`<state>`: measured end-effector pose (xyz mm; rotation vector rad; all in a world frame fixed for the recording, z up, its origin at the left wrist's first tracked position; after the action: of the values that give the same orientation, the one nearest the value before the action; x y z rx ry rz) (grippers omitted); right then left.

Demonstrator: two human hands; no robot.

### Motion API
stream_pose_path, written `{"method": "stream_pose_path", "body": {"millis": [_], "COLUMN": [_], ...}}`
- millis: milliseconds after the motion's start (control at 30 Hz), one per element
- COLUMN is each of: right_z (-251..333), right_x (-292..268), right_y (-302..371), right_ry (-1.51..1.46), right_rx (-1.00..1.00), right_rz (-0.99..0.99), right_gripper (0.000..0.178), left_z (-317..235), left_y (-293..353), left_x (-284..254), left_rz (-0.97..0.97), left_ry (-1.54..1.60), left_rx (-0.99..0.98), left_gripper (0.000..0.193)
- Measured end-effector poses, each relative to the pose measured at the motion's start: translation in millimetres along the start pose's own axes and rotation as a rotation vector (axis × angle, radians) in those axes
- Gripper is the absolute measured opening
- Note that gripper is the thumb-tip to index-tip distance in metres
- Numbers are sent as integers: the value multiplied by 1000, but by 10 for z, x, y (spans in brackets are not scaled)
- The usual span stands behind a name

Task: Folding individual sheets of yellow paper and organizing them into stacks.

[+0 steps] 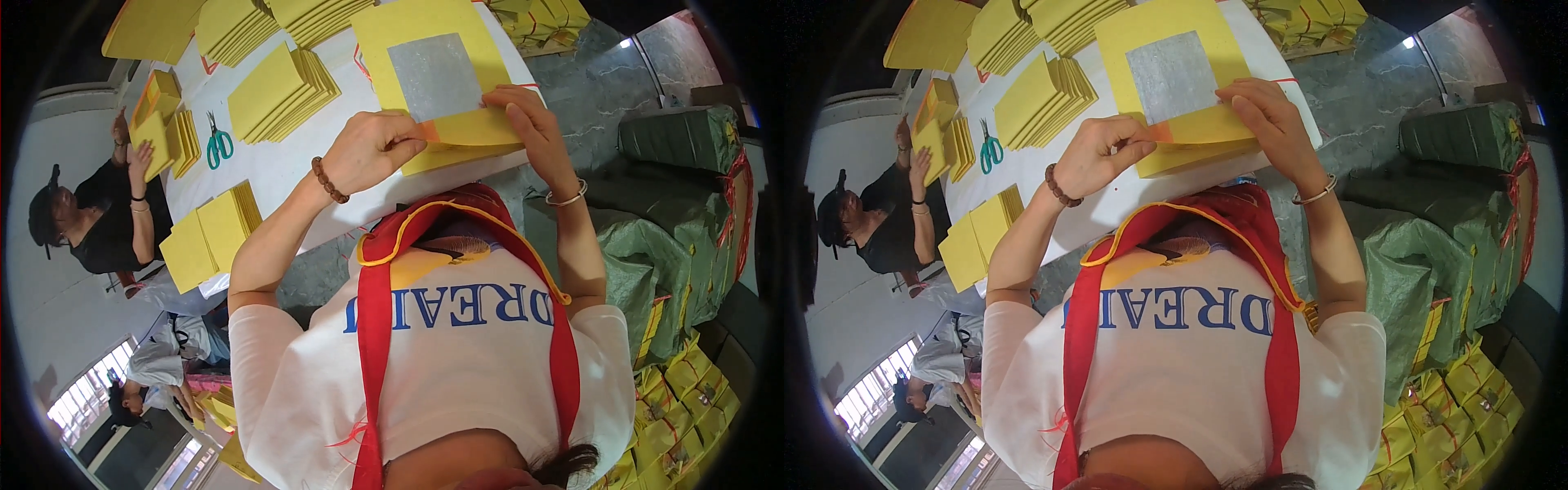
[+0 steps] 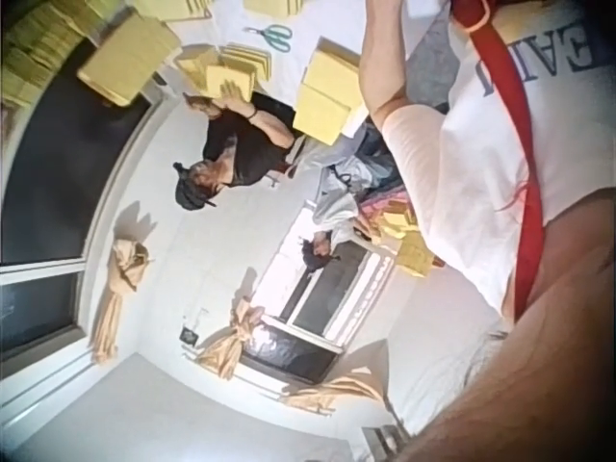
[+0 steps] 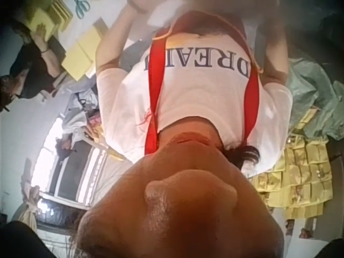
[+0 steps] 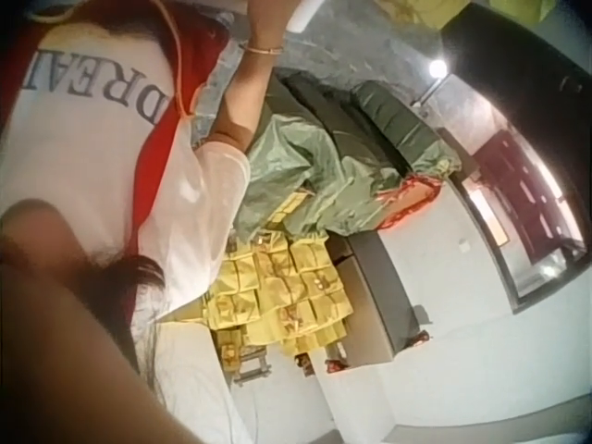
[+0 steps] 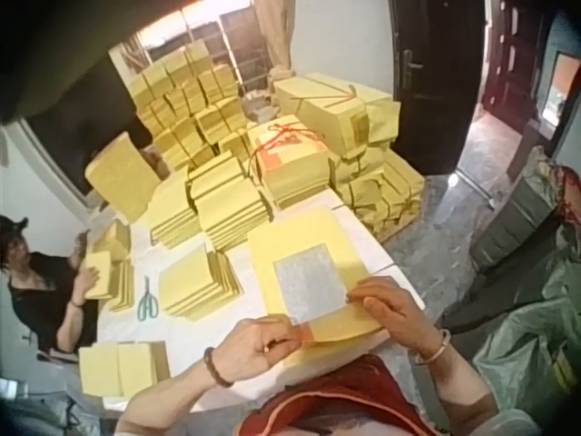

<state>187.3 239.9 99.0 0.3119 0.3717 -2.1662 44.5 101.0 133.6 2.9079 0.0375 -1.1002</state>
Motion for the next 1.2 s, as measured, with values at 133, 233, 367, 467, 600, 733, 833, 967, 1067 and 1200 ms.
{"method": "stream_pose_path", "body": {"millis": [133,233,367,467,600,733,833,967,1067,1200], "right_z": [14,-25,-39,-29,-31,-127,-155,-128,-75,-196], "right_x": [-18,-29,-62,-58,-36,-35,-39,-47,-52,-67], "right_y": [7,15,18,24,17,5,7,-4,-30,-48], "right_ry": [-45,-106,-169,-169,-225,-285,-297,-380,-253,-77], "right_rx": [9,31,-6,-60,-40,31,25,16,24,27], "right_rz": [21,30,56,103,124,102,95,124,115,-14], "right_gripper": [32,37,44,51,61,74,82,73,49,28], "left_z": [65,82,218,271,272,274,316,316,335,184], "left_y": [0,-8,2,-19,-16,-19,-24,-23,-30,-4], "left_x": [20,23,40,63,73,59,88,85,46,-57], "left_rz": [-5,-14,-25,-5,4,14,35,51,35,-51], "left_ry": [59,116,323,446,536,540,542,536,538,311], "left_rx": [-45,-44,-147,-193,-207,-219,-209,-228,-268,-92], "left_gripper": [15,15,15,14,13,12,12,11,11,19]}}
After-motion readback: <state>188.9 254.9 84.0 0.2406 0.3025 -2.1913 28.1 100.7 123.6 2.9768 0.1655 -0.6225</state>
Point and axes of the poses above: each hand's wrist, its own y-axis away from the middle knuckle, its own x-axis out of the palm, z = x × y, the point moved 7 cm from there along -y, towards the middle knuckle, and after that the axes turned 6 degrees about x, right-handed, at the moved point
